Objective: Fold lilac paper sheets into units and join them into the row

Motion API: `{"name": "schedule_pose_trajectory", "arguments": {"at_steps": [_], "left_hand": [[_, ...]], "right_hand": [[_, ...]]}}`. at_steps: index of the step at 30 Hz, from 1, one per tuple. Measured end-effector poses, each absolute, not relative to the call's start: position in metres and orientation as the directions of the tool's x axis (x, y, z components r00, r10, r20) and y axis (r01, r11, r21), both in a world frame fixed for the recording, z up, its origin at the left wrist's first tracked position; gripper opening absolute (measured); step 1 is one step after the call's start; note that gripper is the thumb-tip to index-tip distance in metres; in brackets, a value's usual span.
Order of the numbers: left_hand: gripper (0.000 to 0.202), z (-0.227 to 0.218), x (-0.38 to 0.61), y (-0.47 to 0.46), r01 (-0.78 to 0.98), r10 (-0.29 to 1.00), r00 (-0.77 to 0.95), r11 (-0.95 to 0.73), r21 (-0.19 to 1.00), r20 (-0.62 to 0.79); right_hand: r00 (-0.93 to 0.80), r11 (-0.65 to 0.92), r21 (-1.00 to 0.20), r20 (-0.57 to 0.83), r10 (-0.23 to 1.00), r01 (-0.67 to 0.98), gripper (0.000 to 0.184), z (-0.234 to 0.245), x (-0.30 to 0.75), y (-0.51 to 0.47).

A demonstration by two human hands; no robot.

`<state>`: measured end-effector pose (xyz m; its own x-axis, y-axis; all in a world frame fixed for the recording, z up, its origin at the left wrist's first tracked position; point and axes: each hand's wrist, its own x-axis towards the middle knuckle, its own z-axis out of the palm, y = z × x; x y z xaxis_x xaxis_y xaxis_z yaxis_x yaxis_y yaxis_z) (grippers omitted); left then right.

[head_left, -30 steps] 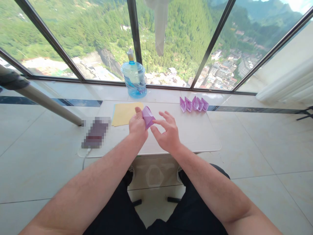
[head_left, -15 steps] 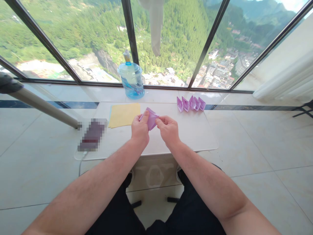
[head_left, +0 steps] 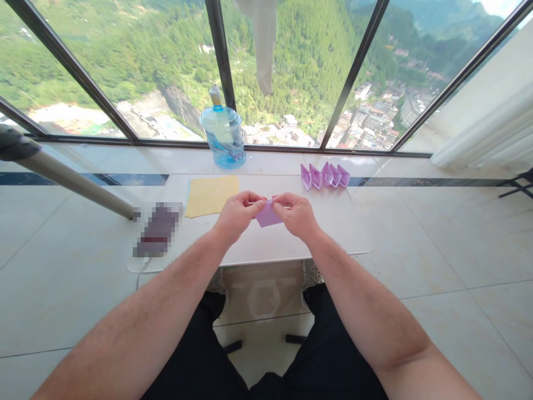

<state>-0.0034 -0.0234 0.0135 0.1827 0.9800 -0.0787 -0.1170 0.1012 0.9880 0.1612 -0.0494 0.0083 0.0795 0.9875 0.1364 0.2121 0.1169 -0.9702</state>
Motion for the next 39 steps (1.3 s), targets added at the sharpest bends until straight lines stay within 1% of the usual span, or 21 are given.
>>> {"name": "schedule_pose_trajectory", "arguments": {"at_steps": [4, 10, 14, 17, 21, 23, 26, 32, 35, 39], "left_hand": [[0.035, 0.014, 0.002, -0.027, -0.157, 0.976, 0.194, 0.129, 0.979, -0.097], [0.039, 0.019, 0.006, -0.032, -0.236, 0.957, 0.235, 0.228, 0.945, -0.172], [0.040, 0.018, 0.007, -0.033, -0.234, 0.953, 0.245, 0.237, 0.943, -0.179], [0.038, 0.016, 0.006, -0.032, -0.218, 0.960, 0.233, 0.206, 0.954, -0.155], [0.031, 0.012, 0.004, -0.030, -0.181, 0.985, 0.151, 0.115, 0.977, -0.088], [0.029, 0.010, 0.003, -0.028, -0.182, 0.992, 0.111, 0.081, 0.980, -0.062], [0.027, 0.009, 0.002, -0.028, -0.177, 0.995, 0.093, 0.049, 0.983, -0.033], [0.021, 0.015, 0.003, -0.033, -0.100, 0.985, 0.154, -0.058, 0.993, 0.073], [0.018, 0.019, 0.003, -0.035, -0.078, 0.984, 0.147, -0.089, 0.993, 0.099], [0.016, 0.023, 0.003, -0.036, -0.074, 0.983, 0.135, -0.113, 0.991, 0.122]], "right_hand": [[0.098, 0.122, -0.972, 0.144, 0.985, 0.203, 0.020, 0.012, 0.158, -0.050], [0.092, 0.144, -0.955, 0.173, 0.981, 0.260, 0.015, 0.014, 0.159, -0.053], [0.083, 0.166, -0.936, 0.200, 0.976, 0.309, 0.012, 0.011, 0.158, -0.053], [0.078, 0.189, -0.930, 0.224, 0.972, 0.314, 0.013, 0.010, 0.158, -0.053], [0.081, 0.154, -0.966, 0.174, 0.981, 0.208, 0.021, 0.012, 0.161, -0.052], [0.127, 0.123, -0.980, 0.143, 0.981, 0.158, 0.025, 0.013, 0.163, -0.050], [0.206, 0.105, -0.982, 0.136, 0.969, 0.155, 0.031, 0.012, 0.166, -0.048], [0.171, 0.155, -0.968, 0.189, 0.967, 0.196, 0.014, 0.016, 0.164, -0.049], [0.138, 0.182, -0.964, 0.210, 0.968, 0.192, 0.013, 0.017, 0.163, -0.051], [0.116, 0.178, -0.968, 0.200, 0.973, 0.177, 0.016, 0.016, 0.163, -0.052]]}}
